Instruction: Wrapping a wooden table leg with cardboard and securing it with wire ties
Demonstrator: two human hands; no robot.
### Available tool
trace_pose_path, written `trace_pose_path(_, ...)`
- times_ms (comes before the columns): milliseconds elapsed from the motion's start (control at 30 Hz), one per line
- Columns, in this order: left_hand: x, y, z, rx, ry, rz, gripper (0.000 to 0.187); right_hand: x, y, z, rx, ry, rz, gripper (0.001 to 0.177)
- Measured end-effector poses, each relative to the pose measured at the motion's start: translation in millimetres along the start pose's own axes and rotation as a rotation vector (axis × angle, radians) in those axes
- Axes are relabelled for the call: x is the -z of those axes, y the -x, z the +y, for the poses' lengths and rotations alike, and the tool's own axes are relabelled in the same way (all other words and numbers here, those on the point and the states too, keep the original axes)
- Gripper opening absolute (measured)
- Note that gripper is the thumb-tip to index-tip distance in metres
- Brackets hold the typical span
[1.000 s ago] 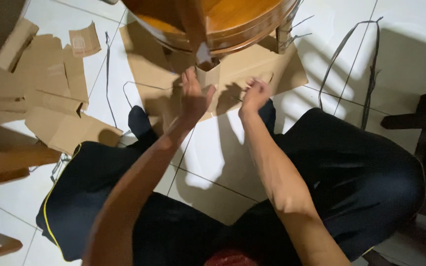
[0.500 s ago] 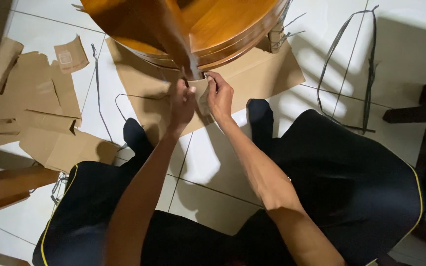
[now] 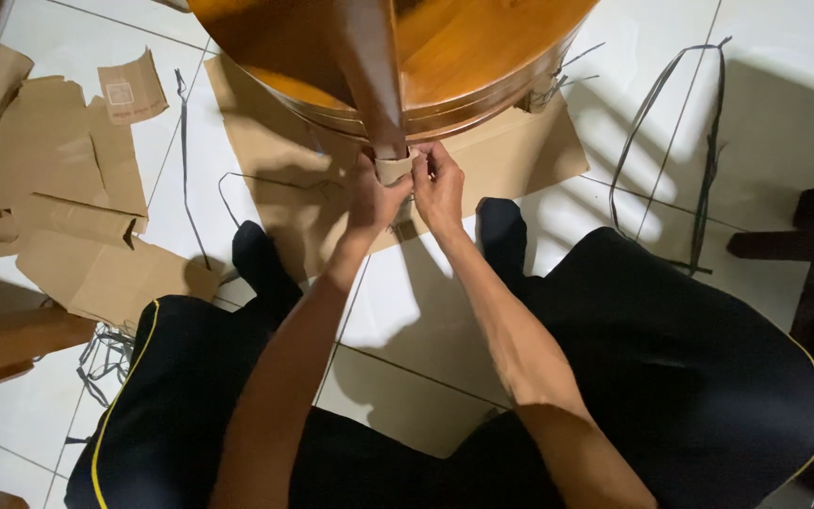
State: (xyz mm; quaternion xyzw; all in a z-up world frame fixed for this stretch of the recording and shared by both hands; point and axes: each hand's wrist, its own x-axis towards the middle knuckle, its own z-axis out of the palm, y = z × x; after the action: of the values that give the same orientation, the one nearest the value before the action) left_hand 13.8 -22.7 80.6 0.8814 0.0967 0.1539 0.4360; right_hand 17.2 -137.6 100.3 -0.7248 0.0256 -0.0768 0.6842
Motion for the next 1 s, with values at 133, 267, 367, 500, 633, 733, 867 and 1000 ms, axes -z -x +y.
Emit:
trace_pose_path(133,-17,5,-4,-0.027,-0.038,0.114,0.058,7,-4,-3,0.025,0.114,-0.004,0.011)
trace_pose_path(267,-23,6,-3,0.067,-0.030,0.125,0.063,12,-6,-18,0.159,0.390,0.046,0.016)
trace_pose_path(367,-45,9,-40,0.167,-0.041,0.078,0.056,12,-17,0,0.177,0.429,-0.025,0.018)
trace_pose_path(500,-42,6,-39,0.147,-0.191,0.044,0.034,15,-28,18,0.038,0.267,-0.260,0.008)
trace_pose_path(633,-29,1,-27,0.131,-0.078,0.004,0.048,19,-24,-58,0.042,0.299,-0.496,0.027)
trace_pose_path(733,-27,5,-26,0.093,-0.170,0.005,0.042,15,-21,-70,0.061,0.203,-0.517,0.040)
trace_pose_path(867,-19,13,-25,0.125,0.016,-0.052,0.054,14,-24,-49,-0.107,-0.014,-0.495,0.018)
trace_pose_path(1000,4,30,5,0.293,0.569,-0.058,0.044,20,-23,-46,-0.134,-0.070,-0.519,0.018)
